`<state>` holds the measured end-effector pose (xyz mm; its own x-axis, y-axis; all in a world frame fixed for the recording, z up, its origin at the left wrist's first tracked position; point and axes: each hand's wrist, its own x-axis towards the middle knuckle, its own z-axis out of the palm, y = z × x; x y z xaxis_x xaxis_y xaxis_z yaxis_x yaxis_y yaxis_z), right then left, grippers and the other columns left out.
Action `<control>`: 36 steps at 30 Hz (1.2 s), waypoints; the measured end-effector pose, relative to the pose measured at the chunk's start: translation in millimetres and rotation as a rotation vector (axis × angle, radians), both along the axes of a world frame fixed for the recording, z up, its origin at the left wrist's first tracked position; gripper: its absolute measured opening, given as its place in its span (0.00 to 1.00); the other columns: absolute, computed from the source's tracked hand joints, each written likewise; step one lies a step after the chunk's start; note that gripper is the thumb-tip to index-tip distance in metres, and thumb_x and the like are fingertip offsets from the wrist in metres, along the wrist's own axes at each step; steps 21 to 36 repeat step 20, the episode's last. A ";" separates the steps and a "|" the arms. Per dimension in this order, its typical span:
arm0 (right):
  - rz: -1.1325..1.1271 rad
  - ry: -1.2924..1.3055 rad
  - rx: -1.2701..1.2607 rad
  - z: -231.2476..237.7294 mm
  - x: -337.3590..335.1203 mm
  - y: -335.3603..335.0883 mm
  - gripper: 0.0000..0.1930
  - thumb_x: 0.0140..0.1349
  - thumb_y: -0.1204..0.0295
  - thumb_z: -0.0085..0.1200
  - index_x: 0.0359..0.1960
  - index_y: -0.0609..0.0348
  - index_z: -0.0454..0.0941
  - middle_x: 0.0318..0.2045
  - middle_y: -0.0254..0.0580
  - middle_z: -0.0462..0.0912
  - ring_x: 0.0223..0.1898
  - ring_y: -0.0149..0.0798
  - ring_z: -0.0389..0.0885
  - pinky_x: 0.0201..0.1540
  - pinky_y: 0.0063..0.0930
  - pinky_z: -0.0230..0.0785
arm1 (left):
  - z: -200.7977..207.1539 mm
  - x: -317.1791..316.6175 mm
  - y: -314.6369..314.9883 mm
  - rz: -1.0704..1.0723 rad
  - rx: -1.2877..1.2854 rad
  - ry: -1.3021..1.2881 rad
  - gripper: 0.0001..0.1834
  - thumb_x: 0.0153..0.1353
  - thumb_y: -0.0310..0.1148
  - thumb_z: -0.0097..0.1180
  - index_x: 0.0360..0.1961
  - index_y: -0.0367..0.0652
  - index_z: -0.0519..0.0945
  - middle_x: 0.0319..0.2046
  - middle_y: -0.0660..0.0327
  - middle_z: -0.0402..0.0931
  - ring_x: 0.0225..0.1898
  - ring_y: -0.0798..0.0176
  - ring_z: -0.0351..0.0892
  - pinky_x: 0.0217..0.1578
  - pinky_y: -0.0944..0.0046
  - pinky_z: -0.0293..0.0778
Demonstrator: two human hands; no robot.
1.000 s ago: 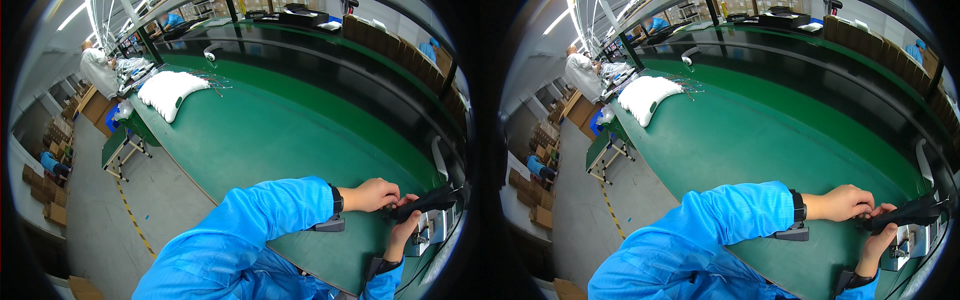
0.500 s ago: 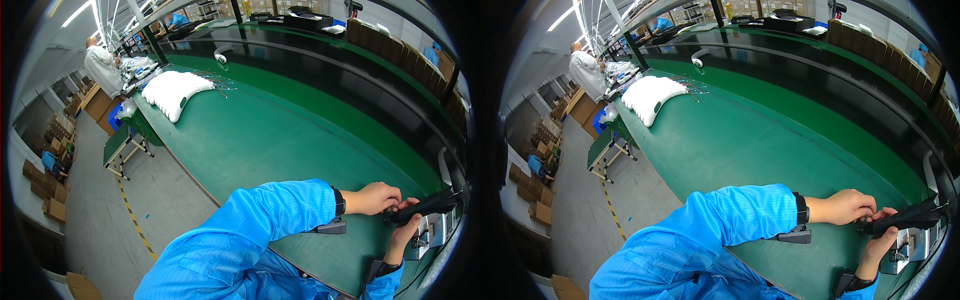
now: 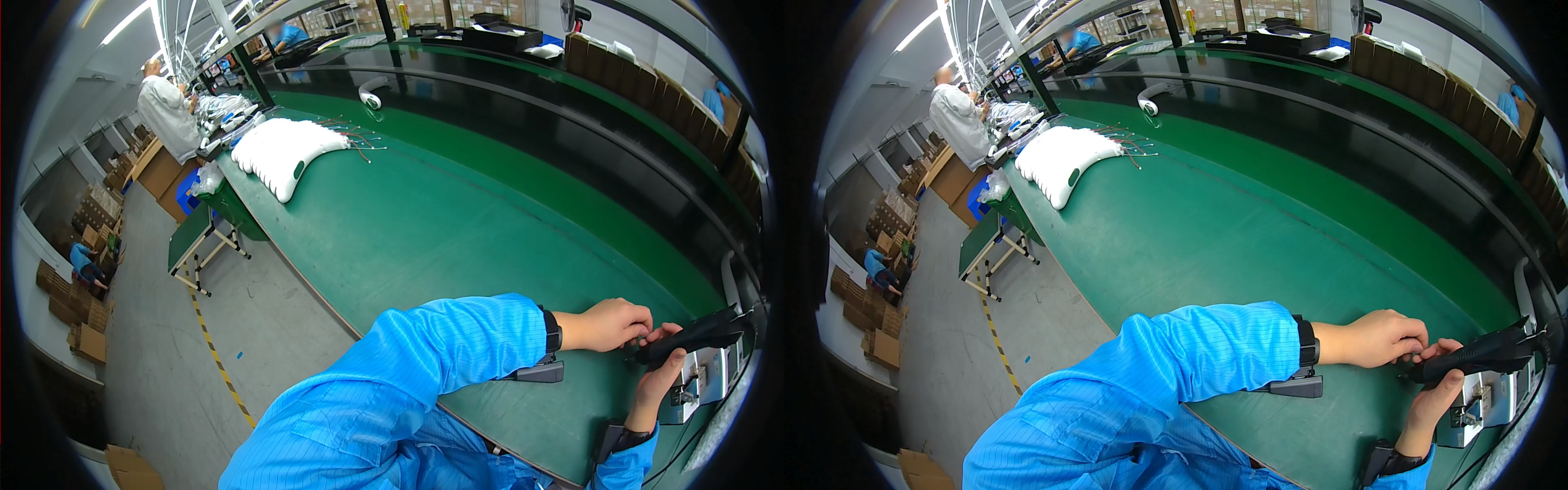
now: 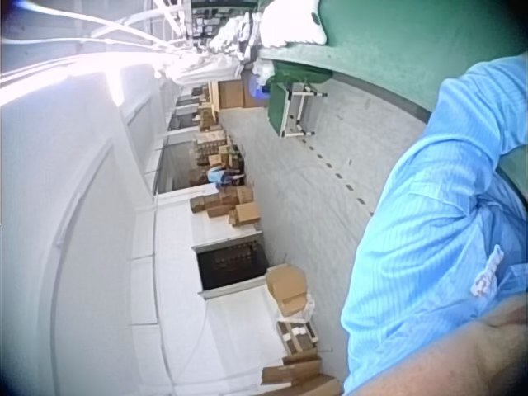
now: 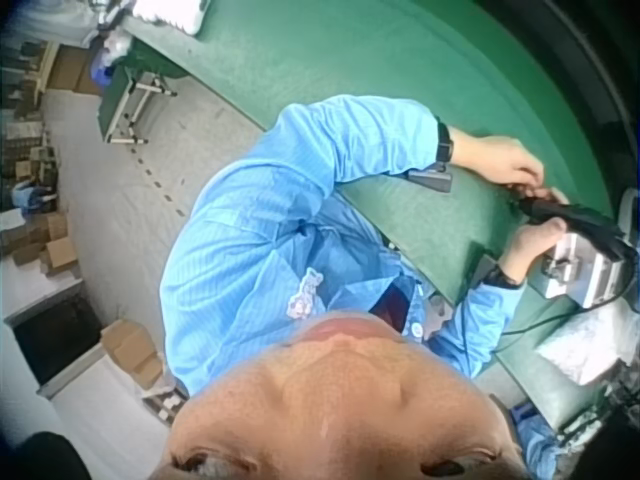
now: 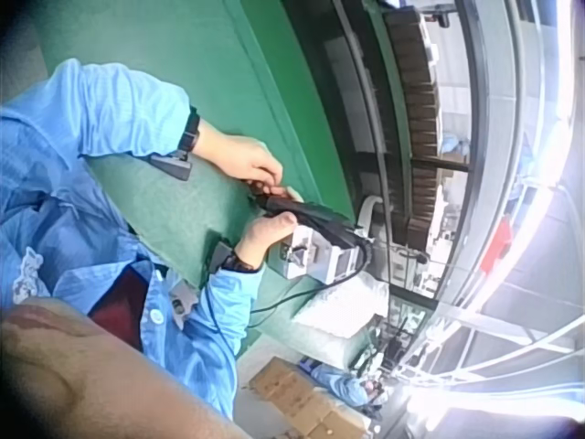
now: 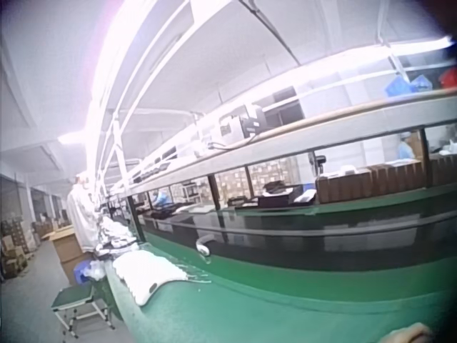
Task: The recorder uses an electric screwdriver to assemble small plastic housing components on an assembly line.
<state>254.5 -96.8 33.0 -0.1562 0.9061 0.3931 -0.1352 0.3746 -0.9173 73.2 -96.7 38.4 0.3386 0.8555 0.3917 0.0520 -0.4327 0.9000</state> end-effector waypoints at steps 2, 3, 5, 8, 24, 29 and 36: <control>0.000 0.003 -0.001 -0.3 1.3 0.3 0.39 0.57 0.33 0.40 0.45 0.64 0.68 0.30 0.40 0.71 0.32 0.33 0.73 0.38 0.24 0.65 | 0.5 1.1 -0.1 -0.001 -0.005 0.000 0.05 0.61 0.28 0.49 0.34 0.40 0.76 0.24 0.59 0.80 0.20 0.64 0.77 0.23 0.64 0.73; 0.004 0.006 -0.002 -0.5 1.6 0.6 0.39 0.57 0.33 0.40 0.45 0.64 0.68 0.30 0.40 0.72 0.32 0.33 0.73 0.38 0.24 0.65 | 0.6 1.5 -0.1 -0.004 -0.015 -0.005 0.05 0.61 0.28 0.49 0.34 0.40 0.76 0.24 0.59 0.80 0.20 0.64 0.77 0.23 0.64 0.73; 0.008 0.010 -0.002 -0.8 2.1 0.9 0.39 0.57 0.33 0.40 0.45 0.64 0.68 0.30 0.41 0.72 0.32 0.33 0.73 0.38 0.24 0.65 | 0.3 2.4 0.4 -0.007 -0.024 -0.010 0.05 0.61 0.28 0.48 0.34 0.40 0.76 0.24 0.59 0.80 0.20 0.65 0.77 0.23 0.64 0.73; 0.004 0.013 -0.001 0.9 -0.8 -0.4 0.39 0.58 0.33 0.40 0.45 0.65 0.68 0.30 0.41 0.72 0.32 0.33 0.73 0.38 0.24 0.66 | 0.6 0.7 -0.1 -0.003 -0.009 -0.008 0.06 0.61 0.28 0.48 0.34 0.39 0.76 0.25 0.59 0.80 0.20 0.65 0.77 0.24 0.65 0.73; -0.006 -0.024 -0.002 1.7 1.2 -0.5 0.40 0.57 0.33 0.40 0.46 0.65 0.68 0.34 0.44 0.76 0.34 0.33 0.76 0.39 0.24 0.67 | -1.8 1.1 2.3 0.017 -0.019 0.046 0.06 0.65 0.29 0.44 0.37 0.40 0.73 0.24 0.59 0.77 0.19 0.62 0.76 0.22 0.61 0.71; -0.006 -0.024 -0.002 1.7 1.2 -0.5 0.40 0.57 0.33 0.40 0.46 0.65 0.68 0.34 0.44 0.76 0.34 0.33 0.76 0.39 0.24 0.67 | -1.8 1.1 2.3 0.017 -0.019 0.046 0.06 0.65 0.29 0.44 0.37 0.40 0.73 0.24 0.59 0.77 0.19 0.62 0.76 0.22 0.61 0.71; -0.006 -0.024 -0.002 1.7 1.2 -0.5 0.40 0.57 0.33 0.40 0.46 0.65 0.68 0.34 0.44 0.76 0.34 0.33 0.76 0.39 0.24 0.67 | -1.8 1.1 2.3 0.017 -0.019 0.046 0.06 0.65 0.29 0.44 0.37 0.40 0.73 0.24 0.59 0.77 0.19 0.62 0.76 0.22 0.61 0.71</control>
